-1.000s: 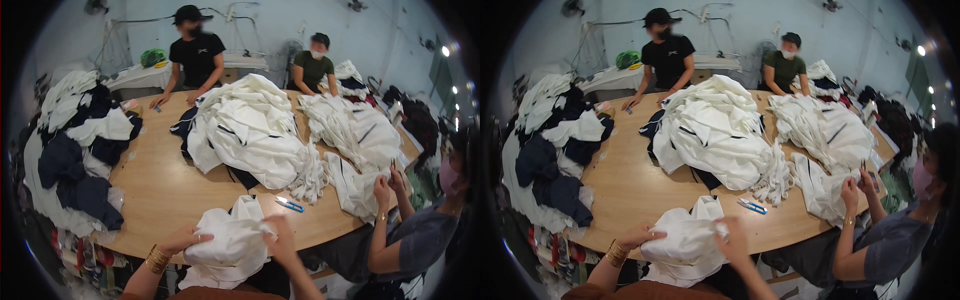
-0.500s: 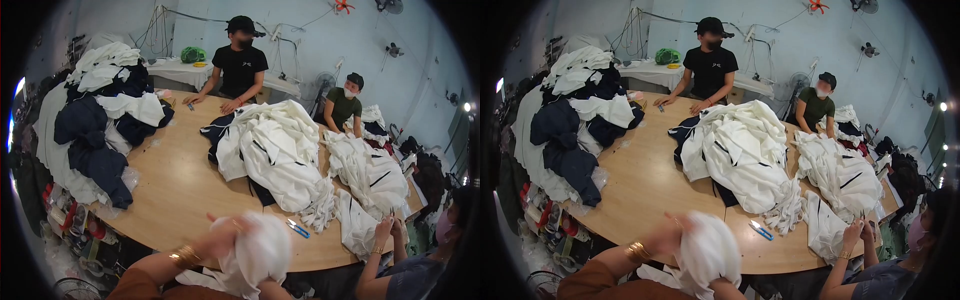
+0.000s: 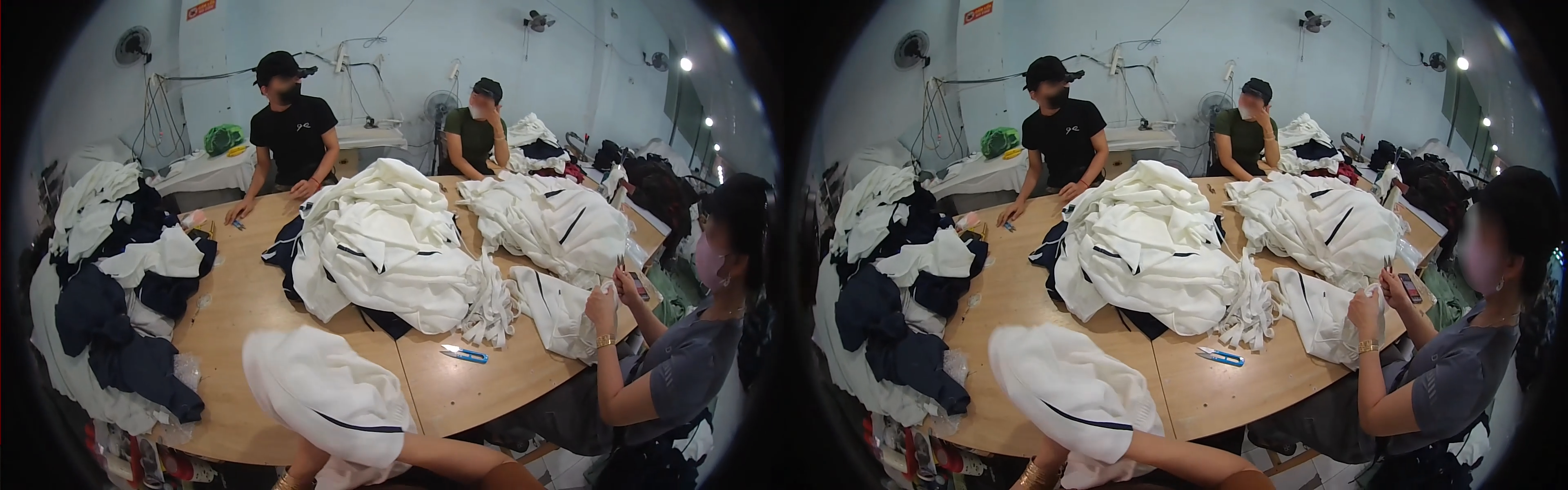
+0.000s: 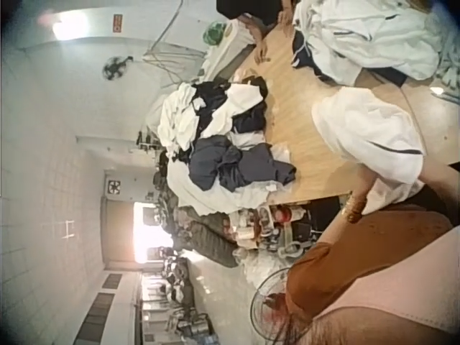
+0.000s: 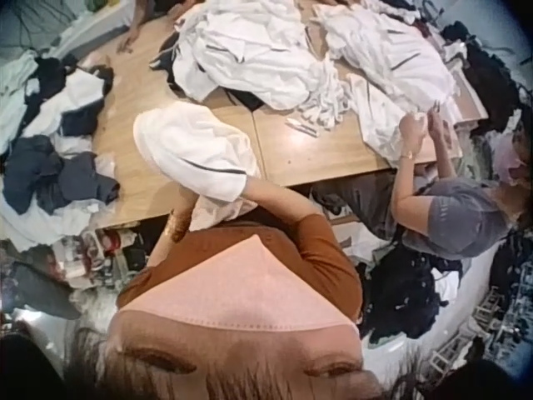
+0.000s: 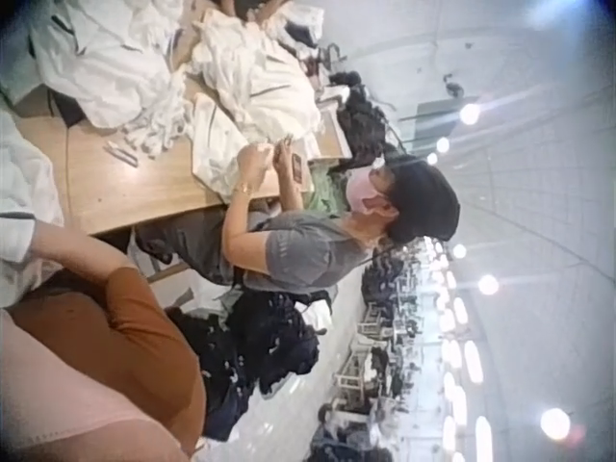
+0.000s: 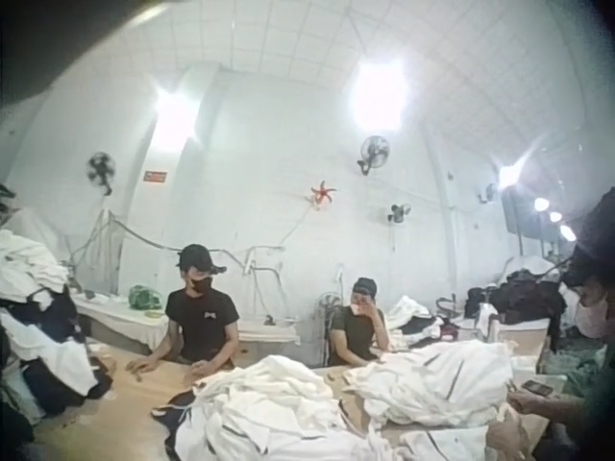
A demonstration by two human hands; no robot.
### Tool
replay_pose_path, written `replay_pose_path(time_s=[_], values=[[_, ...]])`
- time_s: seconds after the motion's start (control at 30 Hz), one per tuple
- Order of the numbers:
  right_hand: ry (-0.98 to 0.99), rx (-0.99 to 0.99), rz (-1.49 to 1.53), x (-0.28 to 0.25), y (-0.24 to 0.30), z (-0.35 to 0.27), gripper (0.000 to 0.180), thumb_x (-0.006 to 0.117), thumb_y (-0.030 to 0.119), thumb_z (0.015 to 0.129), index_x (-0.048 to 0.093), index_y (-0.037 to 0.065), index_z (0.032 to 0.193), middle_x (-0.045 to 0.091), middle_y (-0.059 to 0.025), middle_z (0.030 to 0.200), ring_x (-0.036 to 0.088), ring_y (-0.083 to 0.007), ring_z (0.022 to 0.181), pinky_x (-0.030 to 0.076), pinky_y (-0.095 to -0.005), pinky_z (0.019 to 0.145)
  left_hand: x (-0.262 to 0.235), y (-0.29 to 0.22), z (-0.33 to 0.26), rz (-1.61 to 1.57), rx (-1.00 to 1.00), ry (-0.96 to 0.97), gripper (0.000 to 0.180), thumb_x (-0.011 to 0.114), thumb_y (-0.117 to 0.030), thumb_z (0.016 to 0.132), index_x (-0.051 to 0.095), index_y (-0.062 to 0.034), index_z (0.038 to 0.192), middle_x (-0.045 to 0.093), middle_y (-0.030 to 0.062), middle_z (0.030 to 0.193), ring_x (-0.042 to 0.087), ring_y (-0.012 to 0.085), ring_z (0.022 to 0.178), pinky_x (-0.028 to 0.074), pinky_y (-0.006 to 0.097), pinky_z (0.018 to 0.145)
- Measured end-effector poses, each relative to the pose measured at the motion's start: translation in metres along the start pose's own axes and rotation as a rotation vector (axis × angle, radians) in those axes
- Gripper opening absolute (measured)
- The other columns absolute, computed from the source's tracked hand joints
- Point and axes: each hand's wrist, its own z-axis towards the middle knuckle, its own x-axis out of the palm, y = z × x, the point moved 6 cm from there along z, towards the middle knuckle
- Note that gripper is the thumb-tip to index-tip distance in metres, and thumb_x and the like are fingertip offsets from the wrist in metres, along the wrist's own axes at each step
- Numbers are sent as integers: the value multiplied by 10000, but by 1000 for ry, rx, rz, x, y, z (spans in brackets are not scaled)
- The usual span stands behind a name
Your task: Trimming loose threads from white athletic shorts in a garment factory setting.
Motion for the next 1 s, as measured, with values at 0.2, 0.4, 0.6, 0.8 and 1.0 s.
replay_pose_path(time_s=[0.2,0.4,0.6,0.8,1.0], values=[[127,120,82,-35,13,3,399,570,190,871,509,31,1231,555,-87,1188,528,-178,1053,408,-298,917,-93,-20,17,-25,-250,-523,468,571,-120,777,446,43,1197,506,178,1179,478,263,1114,375,366,956],[276,207,165,-31,-49,-64,398,569,183,871,505,22,1229,546,-90,1195,515,-178,1067,400,-307,933,-155,-83,18,-750,-170,-452,402,575,-187,712,562,13,1061,594,105,1025,552,166,910,436,297,791],[-121,441,-298,-133,-4,-59,460,584,230,865,474,43,1270,544,-90,1186,512,-176,1100,394,-316,943,-183,20,0,56,-407,-458,196,549,-162,740,603,-4,842,569,30,792,512,121,699,427,264,655],[6,-417,-384,15,16,-30,477,623,189,812,492,39,1245,563,-136,1165,545,-264,1051,433,-320,887,-40,-41,11,-491,-566,95,315,638,-160,738,609,-20,1019,627,48,983,560,132,860,458,263,747],[-102,256,448,-55,73,-32,289,556,82,841,599,-22,1107,646,-74,1015,591,-160,937,450,-261,825,-69,-48,30,-362,-352,283,491,701,-98,706,529,-2,1156,603,58,1084,563,167,1003,424,313,911]])
